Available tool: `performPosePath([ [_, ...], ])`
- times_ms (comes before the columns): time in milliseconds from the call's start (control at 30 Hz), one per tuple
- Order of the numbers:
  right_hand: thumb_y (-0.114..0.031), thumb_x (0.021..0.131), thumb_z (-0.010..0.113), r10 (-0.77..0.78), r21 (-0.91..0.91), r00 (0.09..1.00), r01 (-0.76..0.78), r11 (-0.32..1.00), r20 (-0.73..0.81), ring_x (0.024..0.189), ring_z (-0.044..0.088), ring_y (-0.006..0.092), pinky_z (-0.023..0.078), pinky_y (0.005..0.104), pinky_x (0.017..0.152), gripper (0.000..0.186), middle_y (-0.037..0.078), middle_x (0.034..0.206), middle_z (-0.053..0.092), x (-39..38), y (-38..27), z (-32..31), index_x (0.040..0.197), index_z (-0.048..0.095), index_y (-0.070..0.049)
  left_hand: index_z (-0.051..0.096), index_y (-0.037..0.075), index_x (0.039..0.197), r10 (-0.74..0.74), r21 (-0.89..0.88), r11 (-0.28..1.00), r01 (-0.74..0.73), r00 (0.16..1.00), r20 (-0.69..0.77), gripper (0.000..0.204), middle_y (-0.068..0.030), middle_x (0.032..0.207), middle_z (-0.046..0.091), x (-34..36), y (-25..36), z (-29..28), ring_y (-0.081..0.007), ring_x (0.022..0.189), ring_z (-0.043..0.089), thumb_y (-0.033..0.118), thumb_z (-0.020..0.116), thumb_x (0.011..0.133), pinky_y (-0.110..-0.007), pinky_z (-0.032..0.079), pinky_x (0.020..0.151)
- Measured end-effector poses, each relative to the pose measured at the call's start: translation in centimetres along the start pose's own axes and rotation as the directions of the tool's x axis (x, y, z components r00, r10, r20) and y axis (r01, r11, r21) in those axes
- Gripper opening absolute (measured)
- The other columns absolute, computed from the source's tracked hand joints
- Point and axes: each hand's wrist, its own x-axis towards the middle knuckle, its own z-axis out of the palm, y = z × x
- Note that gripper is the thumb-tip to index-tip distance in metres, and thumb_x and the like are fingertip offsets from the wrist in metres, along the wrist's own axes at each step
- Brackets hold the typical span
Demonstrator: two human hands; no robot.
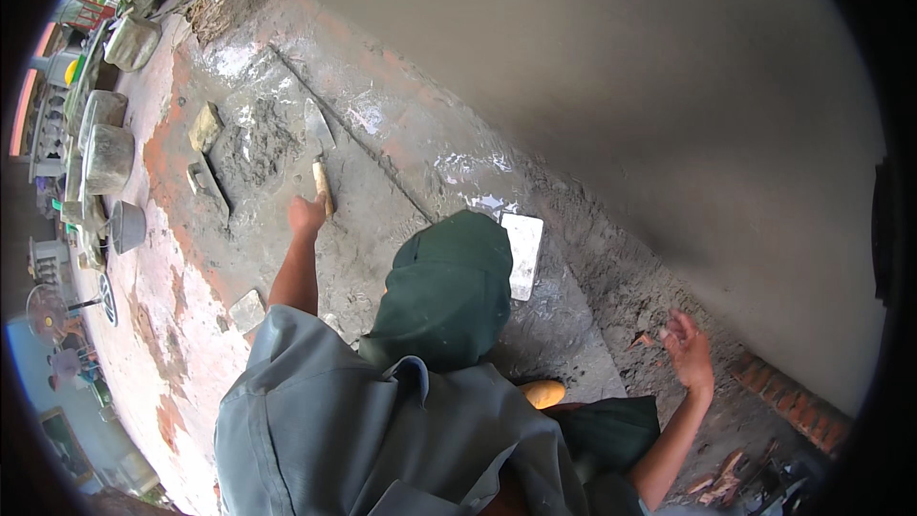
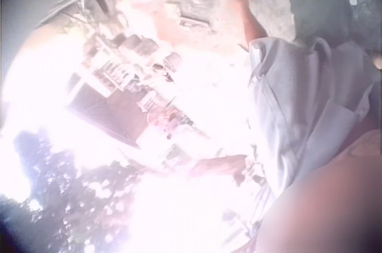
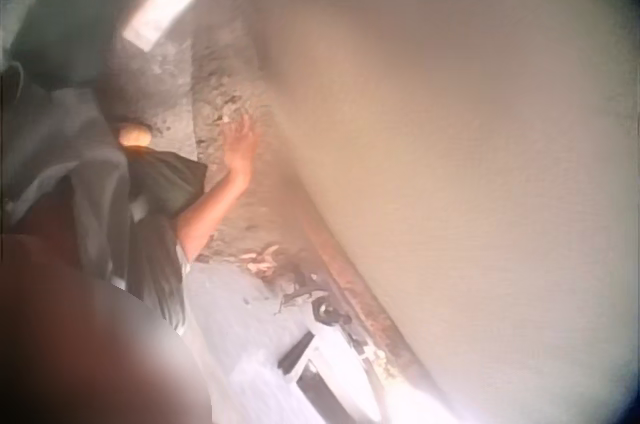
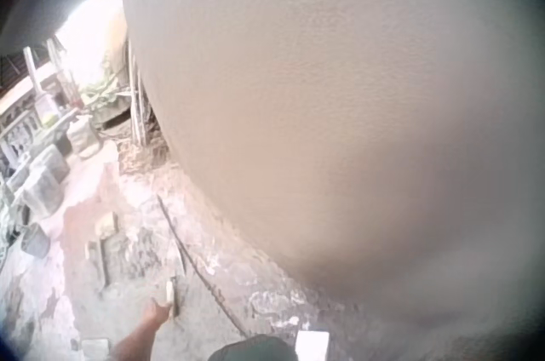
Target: The person kneels on the ground and smooths a wet plastered wall using a white rectangular float and a trowel. They repeatedly dip the float into a bucket of water and wipe the wall surface to even out the finish.
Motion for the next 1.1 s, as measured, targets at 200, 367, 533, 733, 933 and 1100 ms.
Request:
performPosePath([
  [200,-0.015,0.093,0.071,0.149,-0.071,0.989,-0.149,0.986,-0.008,0.096,0.07,0.0268,0.055,0.037,0.083,0.044,0.02,0.108,0.071,-0.2,1.9,0.5,0.134,0.059,-0.004,0.06,-0.001,0.117,-0.152,-0.027,0.988,0.152,0.988,-0.011,0.064,-0.0261,0.113,0.068,0.9,0.1,5.3,-0.0413,0.106,0.067,0.052,0.075,0.084,-0.048,0.054,0.092],
  [367,-0.02,0.093,0.071,0.175,-0.182,0.985,-0.173,0.968,-0.008,0.092,0.069,0.0229,0.054,0.0364,0.083,0.043,0.018,0.105,0.072,1.1,3.3,0.9,0.131,0.06,-0.003,0.057,0.004,0.112,-0.148,-0.045,0.988,0.145,0.988,-0.055,0.049,-0.0214,0.108,0.065,1.7,1.1,6.5,-0.0399,0.105,0.065,0.041,0.074,0.086,-0.048,0.054,0.089],
  [533,-0.022,0.092,0.071,0.222,-0.058,0.975,-0.22,0.974,0.028,0.095,0.069,0.0233,0.053,0.0367,0.084,0.046,0.018,0.104,0.072,2.8,3.7,1.5,0.132,0.059,-0.002,0.059,-0.002,0.106,-0.054,-0.263,0.965,0.005,0.983,-0.177,0.042,-0.0277,0.102,0.066,2.3,1.9,6.2,-0.0475,0.101,0.063,0.034,0.07,0.088,-0.053,0.05,0.088],
  [733,-0.02,0.093,0.07,0.296,-0.053,0.954,-0.294,0.954,0.036,0.097,0.067,0.0215,0.051,0.0355,0.088,0.047,0.017,0.104,0.072,4.2,2.0,2.0,0.134,0.057,-0.001,0.059,0.001,0.104,0.07,-0.738,0.675,-0.001,0.996,0.062,0.038,-0.0123,0.077,0.062,5.6,7.5,4.6,-0.0272,0.067,0.064,0.037,0.066,0.096,-0.043,0.052,0.063],
  [933,-0.02,0.093,0.069,0.344,-0.037,0.937,-0.342,0.939,0.057,0.097,0.066,0.019,0.051,0.0344,0.087,0.046,0.015,0.105,0.072,3.6,2.0,2.0,0.134,0.058,-0.003,0.059,0.007,0.099,0.198,-0.907,0.29,0.304,0.908,0.368,0.03,-0.0033,0.071,0.055,9.7,16.1,4.7,-0.0131,0.055,0.052,0.037,0.061,0.101,-0.029,0.042,0.045],
  [1100,-0.02,0.094,0.069,0.393,-0.02,0.919,-0.393,0.919,0.036,0.098,0.064,0.0176,0.05,0.0338,0.087,0.045,0.014,0.103,0.071,1.5,2.3,1.7,0.134,0.058,-0.002,0.057,0.004,0.098,0.159,-0.868,0.322,0.378,0.882,0.443,0.032,-0.0058,0.072,0.056,11.9,20.0,6.5,-0.0151,0.053,0.052,0.036,0.061,0.101,-0.031,0.044,0.043],
])
